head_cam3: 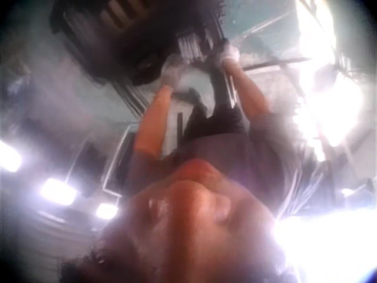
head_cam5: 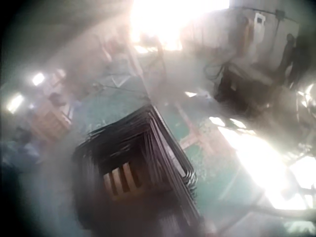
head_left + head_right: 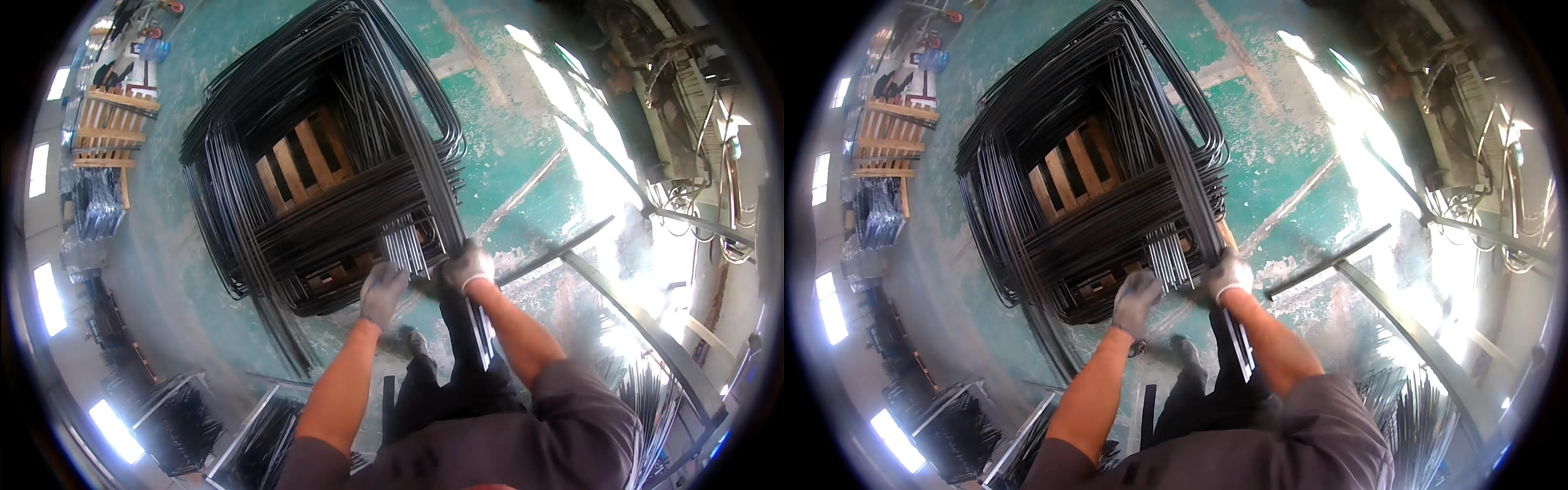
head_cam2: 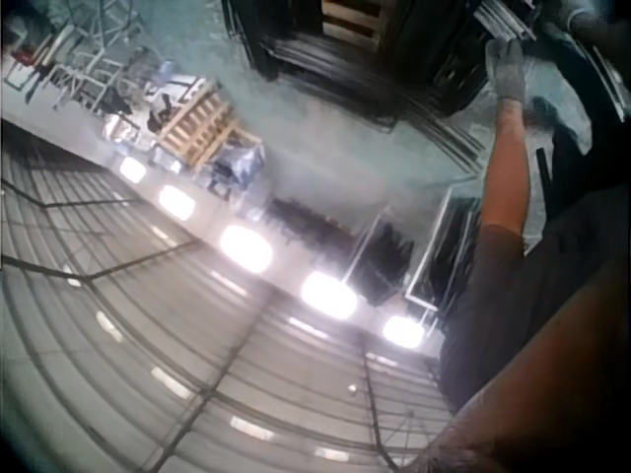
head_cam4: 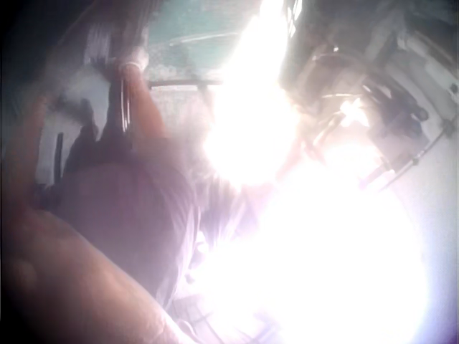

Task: The person repeatedly picks up bundles of long, bent metal rods from a wooden pallet and stacks them onto a metal rack. The person wears gloves and handles the rods by hand, moving them from the pallet to the rack in a repetitive cycle.

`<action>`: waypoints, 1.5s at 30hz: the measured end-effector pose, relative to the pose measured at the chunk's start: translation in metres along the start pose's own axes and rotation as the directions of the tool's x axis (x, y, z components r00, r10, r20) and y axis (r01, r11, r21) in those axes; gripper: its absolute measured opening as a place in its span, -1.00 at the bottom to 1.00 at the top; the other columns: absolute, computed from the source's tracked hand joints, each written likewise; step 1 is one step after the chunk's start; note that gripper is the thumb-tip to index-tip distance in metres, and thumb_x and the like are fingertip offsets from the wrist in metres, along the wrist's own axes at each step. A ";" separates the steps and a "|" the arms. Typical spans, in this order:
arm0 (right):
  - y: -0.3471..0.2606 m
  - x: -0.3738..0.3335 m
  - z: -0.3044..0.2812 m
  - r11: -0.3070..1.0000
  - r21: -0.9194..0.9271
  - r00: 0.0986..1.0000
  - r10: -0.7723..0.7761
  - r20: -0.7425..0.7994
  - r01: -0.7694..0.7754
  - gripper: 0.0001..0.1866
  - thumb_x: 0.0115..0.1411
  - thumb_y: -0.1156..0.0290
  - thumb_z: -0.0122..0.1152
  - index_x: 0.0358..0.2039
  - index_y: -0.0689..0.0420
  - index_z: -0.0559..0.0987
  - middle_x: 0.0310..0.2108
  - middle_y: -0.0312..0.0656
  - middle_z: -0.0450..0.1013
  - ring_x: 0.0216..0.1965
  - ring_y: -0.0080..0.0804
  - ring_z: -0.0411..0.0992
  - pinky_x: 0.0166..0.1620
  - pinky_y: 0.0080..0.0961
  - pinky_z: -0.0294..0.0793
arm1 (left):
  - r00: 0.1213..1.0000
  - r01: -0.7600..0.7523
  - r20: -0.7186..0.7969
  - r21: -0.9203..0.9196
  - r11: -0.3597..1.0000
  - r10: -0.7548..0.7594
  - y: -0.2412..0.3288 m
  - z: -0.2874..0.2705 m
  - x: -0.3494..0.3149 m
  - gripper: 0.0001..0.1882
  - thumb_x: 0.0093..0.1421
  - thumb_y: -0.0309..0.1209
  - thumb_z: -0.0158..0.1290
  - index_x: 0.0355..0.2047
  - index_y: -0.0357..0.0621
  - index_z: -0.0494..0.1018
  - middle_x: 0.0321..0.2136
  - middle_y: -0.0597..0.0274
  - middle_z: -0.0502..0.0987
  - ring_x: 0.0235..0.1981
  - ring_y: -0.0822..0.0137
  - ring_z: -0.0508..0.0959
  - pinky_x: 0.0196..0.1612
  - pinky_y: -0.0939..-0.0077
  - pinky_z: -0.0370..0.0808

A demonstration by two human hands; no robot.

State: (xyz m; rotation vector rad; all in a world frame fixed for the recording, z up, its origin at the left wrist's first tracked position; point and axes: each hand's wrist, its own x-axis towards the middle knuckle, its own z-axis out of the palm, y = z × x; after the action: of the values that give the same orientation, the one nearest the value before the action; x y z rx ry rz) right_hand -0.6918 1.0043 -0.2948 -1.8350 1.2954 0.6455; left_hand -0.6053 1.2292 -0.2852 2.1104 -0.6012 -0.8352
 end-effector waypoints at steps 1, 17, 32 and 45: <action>-0.006 -0.023 -0.003 1.000 0.008 0.998 -0.021 0.052 0.021 -0.35 -0.11 0.02 0.48 -0.09 0.17 0.53 -0.18 0.16 0.60 -0.07 0.11 0.58 0.02 -0.17 0.57 | 0.958 0.283 0.058 -0.338 0.898 -0.280 0.016 0.001 0.019 -0.67 0.34 -0.26 0.13 0.00 -0.18 0.47 -0.15 0.26 0.53 -0.17 0.39 0.54 -0.12 0.32 0.55; 0.016 -0.126 0.165 0.525 0.830 0.737 -0.634 0.236 0.186 -0.45 0.30 0.07 0.27 0.10 0.27 0.50 -0.08 -0.07 0.57 -0.10 -0.45 0.54 -0.07 -0.45 0.55 | 0.910 0.380 0.013 -0.426 0.821 -0.414 0.016 -0.047 -0.067 -0.73 -0.17 -0.56 0.20 -0.38 -0.30 0.47 -0.49 0.18 0.55 -0.48 0.37 0.57 -0.38 0.50 0.52; -0.139 -0.143 0.069 -0.266 0.866 0.535 -0.845 0.002 -0.424 -0.84 0.20 0.51 0.20 -0.48 0.08 0.41 -0.60 -0.31 0.34 -0.57 -0.47 0.36 -0.49 -0.50 0.42 | 0.905 0.341 -0.350 0.262 0.903 -0.240 0.004 -0.112 -0.313 -0.59 -0.16 -0.42 0.18 -0.22 -0.27 0.51 -0.43 -0.18 0.58 -0.33 -0.19 0.60 -0.24 0.16 0.52; -0.045 -0.427 -0.073 -0.370 0.919 0.506 -0.772 -0.386 0.136 -0.87 0.04 0.60 0.34 -0.49 0.23 0.51 -0.69 -0.13 0.44 -0.73 -0.34 0.44 -0.62 -0.44 0.48 | 0.861 -0.115 -0.470 0.197 0.974 0.197 0.051 -0.070 -0.412 -0.72 -0.16 -0.52 0.15 -0.35 -0.26 0.47 -0.57 -0.02 0.49 -0.51 -0.04 0.55 -0.38 0.18 0.46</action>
State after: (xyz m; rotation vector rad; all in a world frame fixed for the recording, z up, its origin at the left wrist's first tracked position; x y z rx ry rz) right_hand -0.8021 1.1818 0.0873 -0.5408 0.0637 -0.4813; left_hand -0.8392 1.4990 -0.0618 2.2652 -0.5688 -0.1435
